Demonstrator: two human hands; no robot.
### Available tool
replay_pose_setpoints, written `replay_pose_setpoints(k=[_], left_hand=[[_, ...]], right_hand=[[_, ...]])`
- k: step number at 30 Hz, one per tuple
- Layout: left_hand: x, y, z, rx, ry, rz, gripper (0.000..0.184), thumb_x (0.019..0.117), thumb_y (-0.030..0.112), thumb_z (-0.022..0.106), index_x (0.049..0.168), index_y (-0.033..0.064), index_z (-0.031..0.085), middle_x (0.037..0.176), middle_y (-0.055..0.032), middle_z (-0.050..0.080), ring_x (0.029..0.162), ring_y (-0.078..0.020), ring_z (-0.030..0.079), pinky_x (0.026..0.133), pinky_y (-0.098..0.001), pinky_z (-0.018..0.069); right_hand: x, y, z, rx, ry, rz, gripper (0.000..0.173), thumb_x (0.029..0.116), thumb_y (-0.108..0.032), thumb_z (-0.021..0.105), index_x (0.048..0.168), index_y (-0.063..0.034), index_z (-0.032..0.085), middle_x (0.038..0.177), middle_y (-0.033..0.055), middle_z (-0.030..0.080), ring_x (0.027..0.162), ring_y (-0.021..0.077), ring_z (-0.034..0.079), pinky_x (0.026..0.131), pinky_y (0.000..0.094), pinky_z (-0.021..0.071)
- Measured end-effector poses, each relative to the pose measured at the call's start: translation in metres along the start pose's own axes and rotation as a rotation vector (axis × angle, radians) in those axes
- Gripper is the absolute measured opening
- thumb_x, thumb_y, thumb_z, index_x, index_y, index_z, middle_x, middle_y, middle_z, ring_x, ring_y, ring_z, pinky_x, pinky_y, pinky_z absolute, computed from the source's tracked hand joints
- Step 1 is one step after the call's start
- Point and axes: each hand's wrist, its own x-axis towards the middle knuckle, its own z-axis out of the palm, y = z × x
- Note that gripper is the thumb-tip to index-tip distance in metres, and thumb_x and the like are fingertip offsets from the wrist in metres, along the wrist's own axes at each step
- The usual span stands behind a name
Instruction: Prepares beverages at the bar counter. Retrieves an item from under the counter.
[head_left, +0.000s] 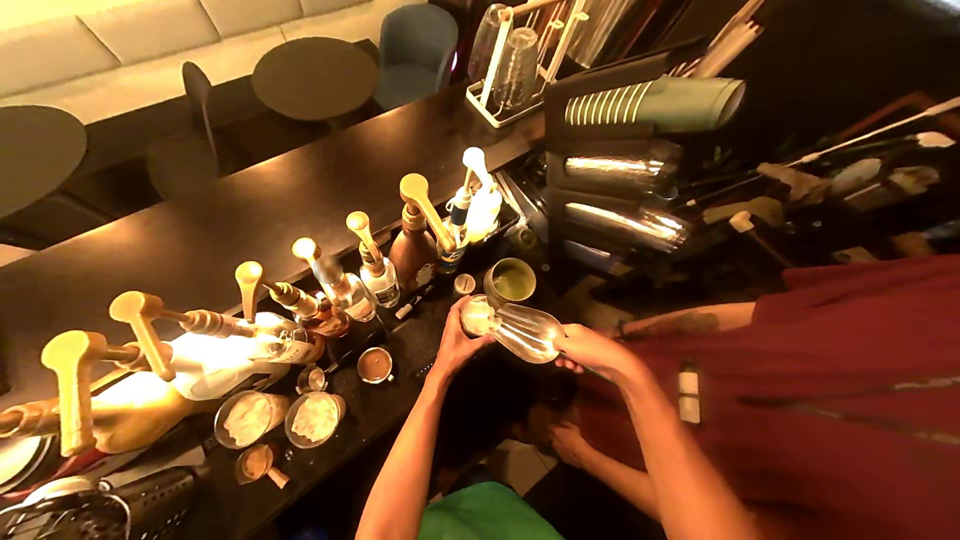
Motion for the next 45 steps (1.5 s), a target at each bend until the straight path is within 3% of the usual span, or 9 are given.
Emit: replay_pose_setpoints(k=[8, 12, 20, 24, 29, 33, 36, 39, 45], left_hand=[[0.008, 0.005, -0.001, -0.039, -0.064, 0.006, 0.111, 0.068, 0.028, 0.096, 0.156, 0.0035, 0.033, 0.15, -0.0152, 0.051, 0.134, -0.0194, 0.055, 0.113, -0.0367, 0.0487], [0.009, 0.008, 0.0, -0.032, -0.003, -0.04, 0.097, 0.0676, 0.027, 0.096, 0.146, 0.0019, 0.044, 0.134, -0.014, 0.063, 0.121, -0.0181, 0.064, 0.105, -0.0367, 0.0546], [0.005, 0.007, 0.008, -0.095, 0.011, -0.008, 0.103, 0.0695, 0.025, 0.094, 0.151, 0.0005, 0.037, 0.146, -0.0177, 0.052, 0.132, -0.0222, 0.055, 0.111, -0.0394, 0.0496], [0.006, 0.0, 0.009, 0.012, 0.067, -0.046, 0.097, 0.0688, 0.03, 0.094, 0.146, 0.0013, 0.044, 0.138, -0.0176, 0.059, 0.127, -0.0224, 0.059, 0.109, -0.0397, 0.051], [0.002, -0.007, 0.012, 0.014, 0.038, -0.011, 0.117, 0.0689, 0.034, 0.095, 0.159, 0.0057, 0.026, 0.157, -0.0163, 0.042, 0.142, -0.0229, 0.047, 0.117, -0.0404, 0.0437], [0.001, -0.008, 0.008, 0.04, 0.068, -0.013, 0.094, 0.0705, 0.029, 0.094, 0.147, 0.0026, 0.046, 0.141, -0.0166, 0.058, 0.131, -0.0238, 0.056, 0.113, -0.0418, 0.048], [0.001, -0.008, 0.008, 0.057, 0.063, -0.005, 0.105, 0.0675, 0.037, 0.095, 0.151, 0.004, 0.041, 0.147, -0.0162, 0.052, 0.136, -0.023, 0.051, 0.116, -0.0417, 0.0448], [0.0, -0.011, 0.011, 0.062, 0.103, 0.002, 0.095, 0.0702, 0.036, 0.094, 0.146, 0.0027, 0.047, 0.141, -0.0163, 0.058, 0.132, -0.0237, 0.056, 0.114, -0.0424, 0.0469], [-0.004, -0.017, 0.017, 0.114, 0.135, -0.044, 0.098, 0.0738, 0.041, 0.09, 0.151, 0.0046, 0.042, 0.148, -0.0171, 0.051, 0.139, -0.0278, 0.048, 0.119, -0.0464, 0.0386]], right_hand=[[0.007, 0.024, 0.001, 0.177, -0.022, -0.07, 0.021, 0.1054, -0.016, 0.047, 0.121, -0.0063, 0.057, 0.078, 0.0041, 0.062, 0.054, 0.009, 0.054, 0.049, 0.0228, 0.0466], [0.013, 0.037, 0.006, 0.252, -0.053, -0.129, 0.021, 0.1055, -0.016, 0.047, 0.121, -0.0065, 0.058, 0.079, 0.0041, 0.063, 0.054, 0.0094, 0.055, 0.049, 0.0228, 0.0467], [0.033, 0.059, 0.03, 0.374, -0.077, -0.272, 0.026, 0.1034, -0.017, 0.049, 0.125, -0.0057, 0.058, 0.083, 0.0059, 0.065, 0.059, 0.0121, 0.058, 0.054, 0.0264, 0.0507], [0.031, 0.066, 0.038, 0.47, -0.056, -0.296, 0.026, 0.1002, -0.016, 0.051, 0.123, -0.0052, 0.057, 0.083, 0.006, 0.065, 0.06, 0.0127, 0.058, 0.054, 0.0263, 0.0512], [0.015, 0.07, 0.039, 0.527, 0.002, -0.297, 0.025, 0.0983, -0.015, 0.053, 0.12, -0.0048, 0.058, 0.08, 0.0062, 0.065, 0.059, 0.0132, 0.058, 0.054, 0.0271, 0.0514], [0.003, 0.076, 0.042, 0.527, 0.024, -0.286, 0.023, 0.1002, -0.014, 0.052, 0.121, -0.0053, 0.058, 0.079, 0.0059, 0.064, 0.058, 0.0127, 0.058, 0.054, 0.0275, 0.0519], [-0.008, 0.074, 0.042, 0.507, 0.033, -0.261, 0.024, 0.1029, -0.014, 0.052, 0.124, -0.0055, 0.057, 0.08, 0.0059, 0.064, 0.059, 0.0124, 0.059, 0.055, 0.0281, 0.0533], [-0.018, 0.072, 0.046, 0.505, 0.042, -0.242, 0.023, 0.1048, -0.015, 0.049, 0.125, -0.006, 0.057, 0.081, 0.0051, 0.063, 0.059, 0.0115, 0.058, 0.055, 0.0274, 0.0531], [-0.039, 0.062, 0.054, 0.512, 0.042, -0.229, 0.022, 0.1044, -0.01, 0.048, 0.124, -0.0047, 0.056, 0.08, 0.0036, 0.061, 0.059, 0.0088, 0.057, 0.055, 0.0246, 0.0521]])
